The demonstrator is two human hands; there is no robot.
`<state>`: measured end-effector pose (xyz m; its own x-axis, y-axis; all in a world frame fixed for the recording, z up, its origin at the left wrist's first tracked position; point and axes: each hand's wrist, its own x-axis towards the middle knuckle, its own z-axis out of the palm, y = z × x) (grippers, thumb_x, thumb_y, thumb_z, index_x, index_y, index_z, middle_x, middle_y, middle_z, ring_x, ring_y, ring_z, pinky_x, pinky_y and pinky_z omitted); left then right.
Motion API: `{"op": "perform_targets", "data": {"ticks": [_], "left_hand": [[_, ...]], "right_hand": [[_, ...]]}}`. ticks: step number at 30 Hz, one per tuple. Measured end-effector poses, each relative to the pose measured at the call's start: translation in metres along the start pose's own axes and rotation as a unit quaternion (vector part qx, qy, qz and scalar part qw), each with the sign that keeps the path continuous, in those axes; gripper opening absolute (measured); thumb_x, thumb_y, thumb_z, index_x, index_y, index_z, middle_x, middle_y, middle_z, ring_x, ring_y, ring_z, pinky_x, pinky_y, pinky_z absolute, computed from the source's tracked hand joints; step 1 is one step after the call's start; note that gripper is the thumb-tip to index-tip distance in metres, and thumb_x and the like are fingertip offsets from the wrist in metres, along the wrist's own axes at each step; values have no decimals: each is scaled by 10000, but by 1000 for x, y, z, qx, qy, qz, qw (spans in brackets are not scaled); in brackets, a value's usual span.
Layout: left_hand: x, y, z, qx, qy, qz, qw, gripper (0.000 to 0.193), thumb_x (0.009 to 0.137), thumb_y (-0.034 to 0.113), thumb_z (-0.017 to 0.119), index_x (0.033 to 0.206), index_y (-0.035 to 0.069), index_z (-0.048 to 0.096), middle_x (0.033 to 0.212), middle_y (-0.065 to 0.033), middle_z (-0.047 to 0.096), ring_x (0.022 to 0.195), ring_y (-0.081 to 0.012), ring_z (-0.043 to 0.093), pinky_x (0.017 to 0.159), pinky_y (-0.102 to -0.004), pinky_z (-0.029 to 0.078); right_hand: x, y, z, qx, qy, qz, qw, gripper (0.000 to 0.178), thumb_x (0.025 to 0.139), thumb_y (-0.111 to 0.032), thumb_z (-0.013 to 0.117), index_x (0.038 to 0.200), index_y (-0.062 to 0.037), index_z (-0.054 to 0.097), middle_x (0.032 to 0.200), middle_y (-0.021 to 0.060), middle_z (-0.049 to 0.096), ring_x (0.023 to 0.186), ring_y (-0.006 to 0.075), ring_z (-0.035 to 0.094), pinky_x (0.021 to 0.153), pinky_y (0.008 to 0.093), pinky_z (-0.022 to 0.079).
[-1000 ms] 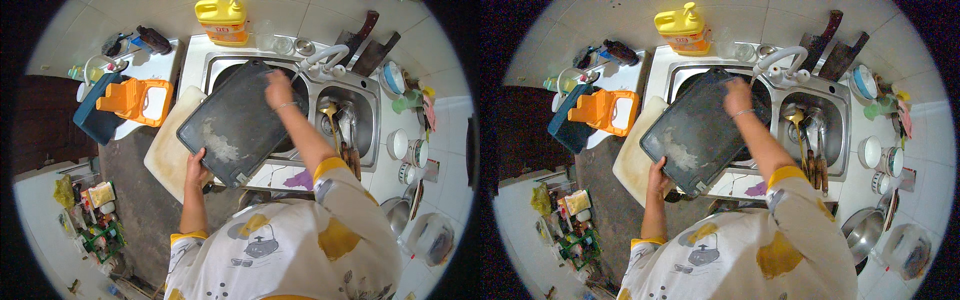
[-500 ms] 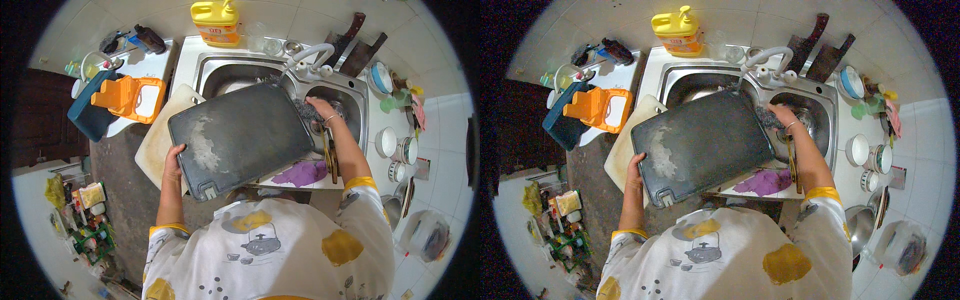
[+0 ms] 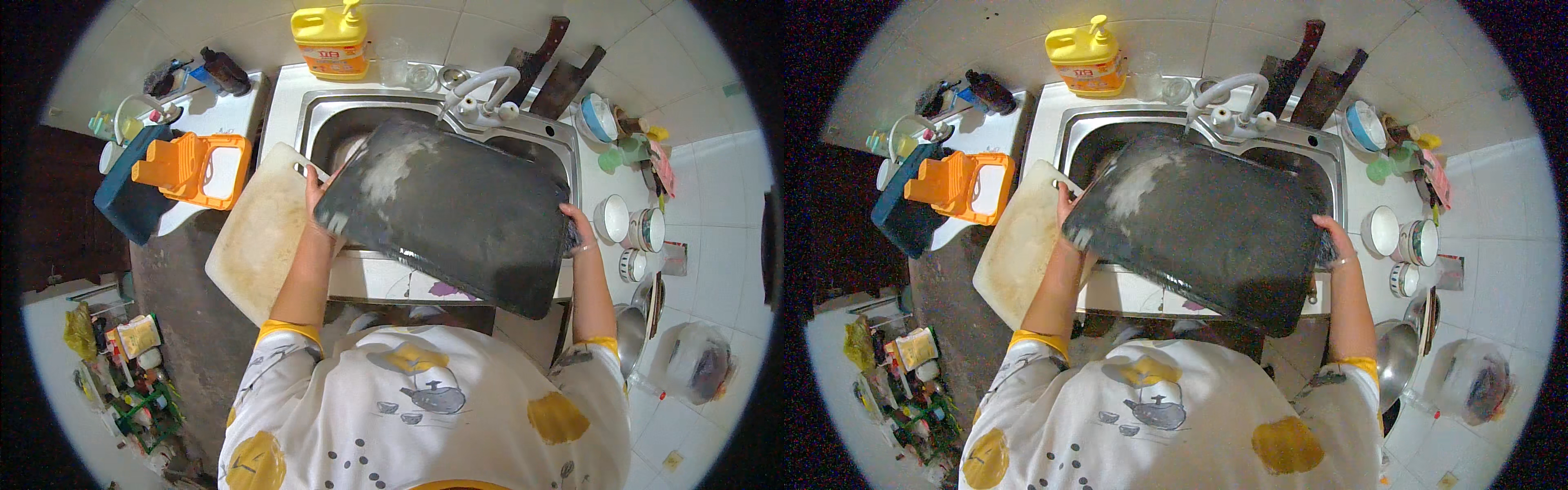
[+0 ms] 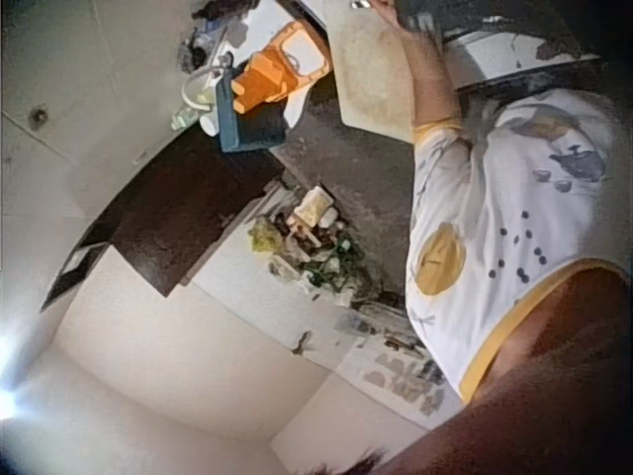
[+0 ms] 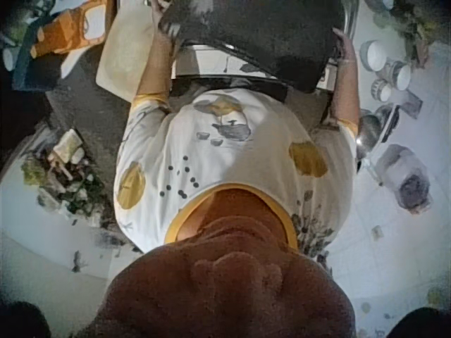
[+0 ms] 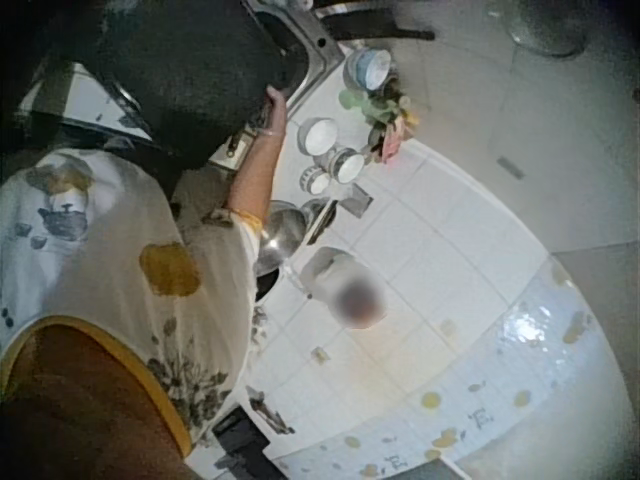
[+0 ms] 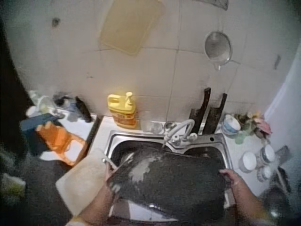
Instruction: The person washes a black rectangular grill pan and a white cutting board in a kitchen sink. They use a metal scrubber to clean the surfaces under running water, rinsing the items thoroughly before placing them aside.
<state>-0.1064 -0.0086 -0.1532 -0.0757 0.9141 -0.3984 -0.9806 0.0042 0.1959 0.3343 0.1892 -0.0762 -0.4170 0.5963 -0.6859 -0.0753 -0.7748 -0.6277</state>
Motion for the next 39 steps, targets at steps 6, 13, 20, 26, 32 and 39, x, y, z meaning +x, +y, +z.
{"op": "perform_targets", "data": {"ticks": [6,13,20,26,32,39], "left_hand": [[4,-40,35,-66,111,179,975,886,842,708,263,1245,-56,456,1264,-228,483,1162,-370,451,1002,-466,350],[-66,-80,93,19,38,80,996,588,925,481,413,1331,64,336,1316,-131,448,1184,-291,449,985,-449,377],[-74,-62,101,103,89,22,990,377,799,95,561,1158,42,457,1093,-116,563,952,-272,579,881,-430,469],[-90,-12,101,69,124,-21,990,263,709,89,570,952,-10,561,954,-146,615,894,-292,601,840,-428,493],[-126,-2,103,92,156,-10,983,277,689,65,552,946,-37,572,907,-173,628,836,-311,627,801,-441,522],[-136,19,85,69,107,-31,991,380,759,170,514,1022,-98,574,970,-221,643,787,-348,654,736,-437,547]], "right_hand": [[-36,33,12,87,39,-72,993,330,784,-225,609,1012,13,582,942,130,648,773,262,645,726,368,543],[-62,66,67,123,28,-21,992,276,796,-271,607,976,-62,585,859,80,639,649,206,634,431,337,527],[-61,99,133,0,-7,-124,992,257,859,-250,564,990,-29,577,892,77,630,657,192,619,487,305,503],[-16,109,53,-213,-74,-167,960,398,912,-336,475,1094,7,563,1007,84,614,898,198,606,774,298,492],[53,66,68,43,-33,65,996,703,853,-618,440,1222,-24,513,1130,96,596,1002,203,584,856,341,463],[89,80,74,-18,-88,87,992,567,783,-523,613,1173,-115,564,1097,74,610,965,198,593,824,354,458]]}}
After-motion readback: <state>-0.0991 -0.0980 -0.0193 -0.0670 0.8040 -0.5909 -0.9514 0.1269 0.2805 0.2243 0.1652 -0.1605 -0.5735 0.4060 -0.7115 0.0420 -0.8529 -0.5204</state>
